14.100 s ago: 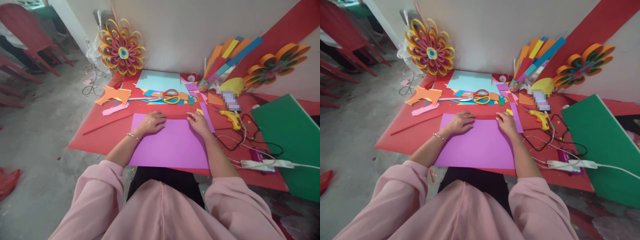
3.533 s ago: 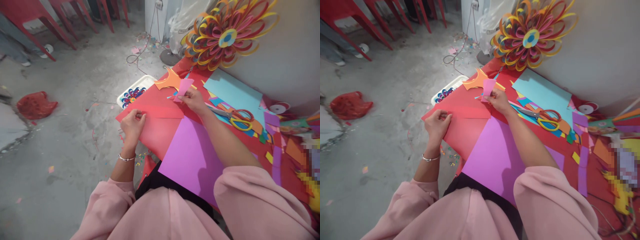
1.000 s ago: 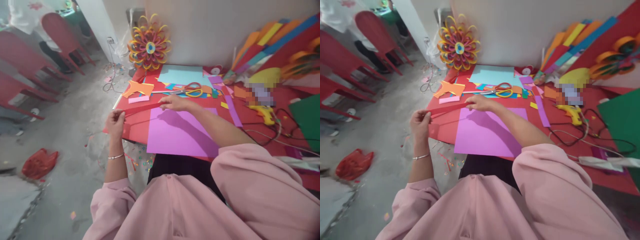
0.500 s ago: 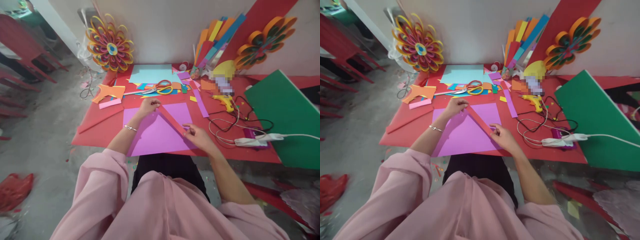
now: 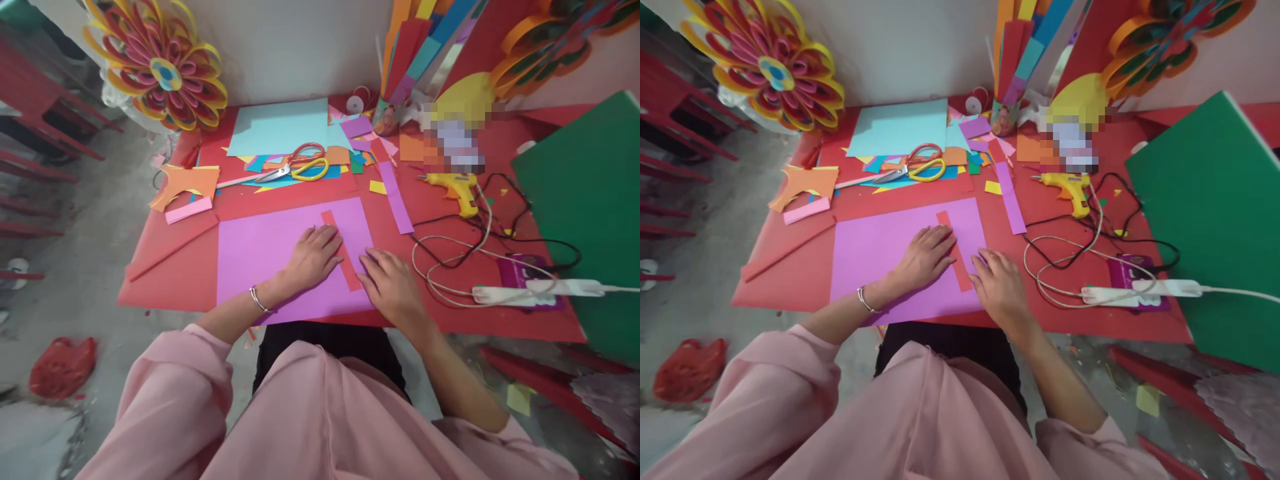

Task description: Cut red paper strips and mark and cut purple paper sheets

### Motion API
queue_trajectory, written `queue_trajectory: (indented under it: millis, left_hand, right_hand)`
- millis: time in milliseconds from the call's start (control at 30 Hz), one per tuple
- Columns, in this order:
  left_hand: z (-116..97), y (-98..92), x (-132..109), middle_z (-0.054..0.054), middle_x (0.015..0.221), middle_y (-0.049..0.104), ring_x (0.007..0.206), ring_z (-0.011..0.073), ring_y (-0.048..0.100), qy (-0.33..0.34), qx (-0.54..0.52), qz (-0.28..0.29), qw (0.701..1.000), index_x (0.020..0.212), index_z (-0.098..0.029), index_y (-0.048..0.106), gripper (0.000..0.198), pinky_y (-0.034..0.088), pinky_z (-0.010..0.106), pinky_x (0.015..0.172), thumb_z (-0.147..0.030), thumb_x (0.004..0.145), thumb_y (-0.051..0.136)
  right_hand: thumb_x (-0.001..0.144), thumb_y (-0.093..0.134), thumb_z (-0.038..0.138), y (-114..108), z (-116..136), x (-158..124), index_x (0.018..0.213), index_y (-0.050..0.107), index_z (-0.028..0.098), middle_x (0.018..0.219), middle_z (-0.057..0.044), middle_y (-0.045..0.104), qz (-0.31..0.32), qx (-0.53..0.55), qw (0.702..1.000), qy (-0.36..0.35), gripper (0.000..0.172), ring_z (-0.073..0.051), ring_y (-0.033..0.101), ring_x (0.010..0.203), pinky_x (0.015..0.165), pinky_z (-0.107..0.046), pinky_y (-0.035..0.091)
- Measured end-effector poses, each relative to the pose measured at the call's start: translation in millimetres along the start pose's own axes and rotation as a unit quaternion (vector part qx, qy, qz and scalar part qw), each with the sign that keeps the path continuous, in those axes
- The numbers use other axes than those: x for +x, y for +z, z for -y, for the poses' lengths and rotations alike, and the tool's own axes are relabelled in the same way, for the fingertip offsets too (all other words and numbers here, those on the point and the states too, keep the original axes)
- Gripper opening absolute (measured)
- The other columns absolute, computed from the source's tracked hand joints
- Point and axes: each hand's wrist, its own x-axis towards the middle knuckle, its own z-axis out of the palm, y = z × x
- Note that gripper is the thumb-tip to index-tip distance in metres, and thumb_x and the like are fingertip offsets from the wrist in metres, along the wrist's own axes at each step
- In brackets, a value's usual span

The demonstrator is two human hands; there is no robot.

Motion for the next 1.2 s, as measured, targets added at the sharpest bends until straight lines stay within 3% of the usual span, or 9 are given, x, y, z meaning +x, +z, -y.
queue_trajectory:
  millis: [167,400,733,833,967,1200]
  left_hand:
    - [5,4.9,9,0.020,0.154,0.064,0.149,0.0362,0.055,0.018,-0.016,0.012,1.000,0.142,-0.019,0.068,0.043,0.038,0.062,0.126,-0.040,0.107,0.056]
    - [12,7.8,7,0.019,0.158,0.061,0.151,0.0361,0.054,0.050,-0.037,0.011,0.998,0.142,-0.019,0.068,0.043,0.034,0.062,0.129,-0.041,0.107,0.057]
    - [16,8.6,5,0.018,0.160,0.059,0.153,0.0360,0.052,0.049,-0.080,0.011,0.996,0.144,-0.020,0.068,0.044,0.030,0.063,0.130,-0.042,0.107,0.057]
    - [17,8.5,6,0.017,0.161,0.060,0.153,0.0372,0.051,0.052,-0.090,0.012,0.995,0.143,-0.020,0.068,0.045,0.030,0.063,0.130,-0.043,0.106,0.059]
    - [17,8.9,6,0.015,0.161,0.060,0.153,0.0367,0.051,0.052,-0.097,0.013,0.994,0.142,-0.022,0.070,0.040,0.029,0.064,0.130,-0.036,0.106,0.059]
    - [16,6.4,7,0.015,0.150,0.069,0.148,0.0326,0.058,0.074,-0.131,0.005,0.989,0.135,-0.018,0.073,0.035,0.031,0.066,0.130,-0.023,0.108,0.052]
  right_hand:
    - [0.109,0.048,0.032,12,6,-6,0.147,0.067,0.025,0.151,-0.013,0.067,-0.024,-0.002,1.000,0.012,0.043,-0.034,0.059,0.141,0.115,-0.056,0.049]
    - [0.109,0.049,0.032,12,15,0,0.149,0.067,0.026,0.152,-0.007,0.068,-0.007,-0.010,1.000,0.024,0.044,-0.035,0.060,0.137,0.115,-0.057,0.048]
    - [0.100,0.064,0.054,8,12,-5,0.147,0.069,0.028,0.162,-0.010,0.059,0.029,-0.012,0.999,-0.001,0.054,-0.039,0.051,0.147,0.120,-0.059,0.047]
    - [0.104,0.057,0.040,7,11,-5,0.140,0.074,0.028,0.160,-0.007,0.061,0.029,0.007,0.999,0.010,0.042,-0.036,0.051,0.148,0.122,-0.058,0.046]
    - [0.104,0.046,0.023,5,12,-2,0.134,0.078,0.031,0.153,-0.003,0.067,0.016,0.036,0.998,0.042,0.044,-0.031,0.054,0.145,0.123,-0.058,0.046]
    - [0.107,0.051,0.040,10,21,25,0.136,0.074,0.021,0.143,-0.014,0.072,-0.042,0.029,0.996,0.074,0.041,-0.032,0.062,0.135,0.121,-0.055,0.048]
